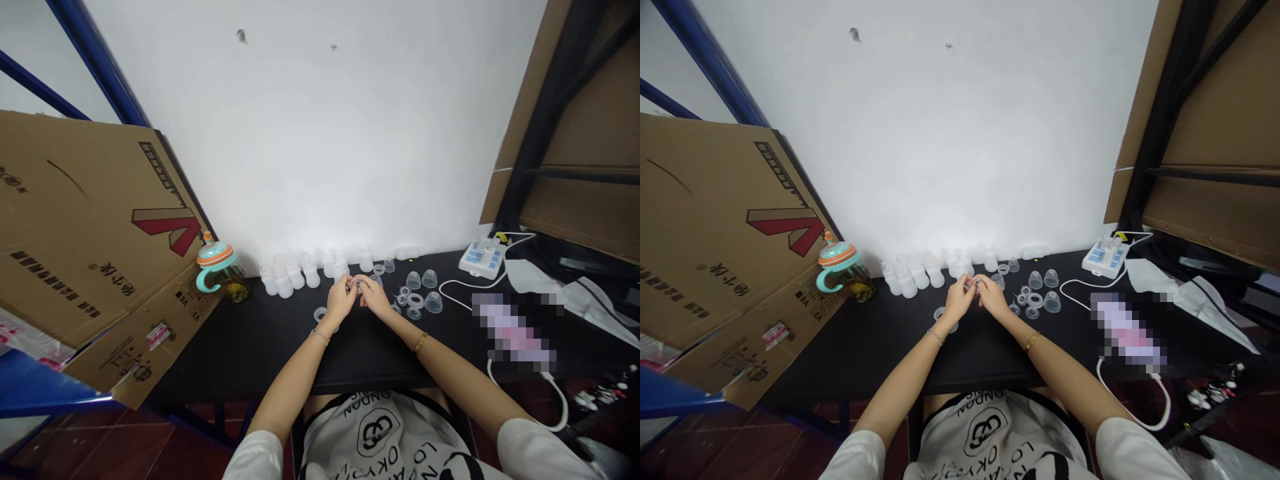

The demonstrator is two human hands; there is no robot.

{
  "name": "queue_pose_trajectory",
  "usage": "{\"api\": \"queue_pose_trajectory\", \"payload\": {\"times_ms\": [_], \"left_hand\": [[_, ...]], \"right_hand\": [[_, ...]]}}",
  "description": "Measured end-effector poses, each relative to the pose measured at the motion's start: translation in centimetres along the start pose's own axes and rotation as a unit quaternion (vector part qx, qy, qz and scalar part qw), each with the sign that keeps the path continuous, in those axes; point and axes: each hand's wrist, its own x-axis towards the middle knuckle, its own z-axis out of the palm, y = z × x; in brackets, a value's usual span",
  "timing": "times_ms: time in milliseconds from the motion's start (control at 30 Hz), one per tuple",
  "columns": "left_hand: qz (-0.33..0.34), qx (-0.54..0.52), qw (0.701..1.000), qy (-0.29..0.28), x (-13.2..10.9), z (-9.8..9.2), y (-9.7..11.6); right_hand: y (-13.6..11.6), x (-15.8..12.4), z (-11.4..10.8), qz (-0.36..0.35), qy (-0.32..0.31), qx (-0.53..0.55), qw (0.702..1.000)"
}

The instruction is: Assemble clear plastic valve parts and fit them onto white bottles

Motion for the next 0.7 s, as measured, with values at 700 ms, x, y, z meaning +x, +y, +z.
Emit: {"api": "queue_pose_trajectory", "payload": {"times_ms": [700], "left_hand": [[0.025,-0.001,1.0,0.006,0.0,0.0,-0.3]], "right_hand": [[0.8,0.2,0.4,-0.012,0.003,0.041,0.999]]}}
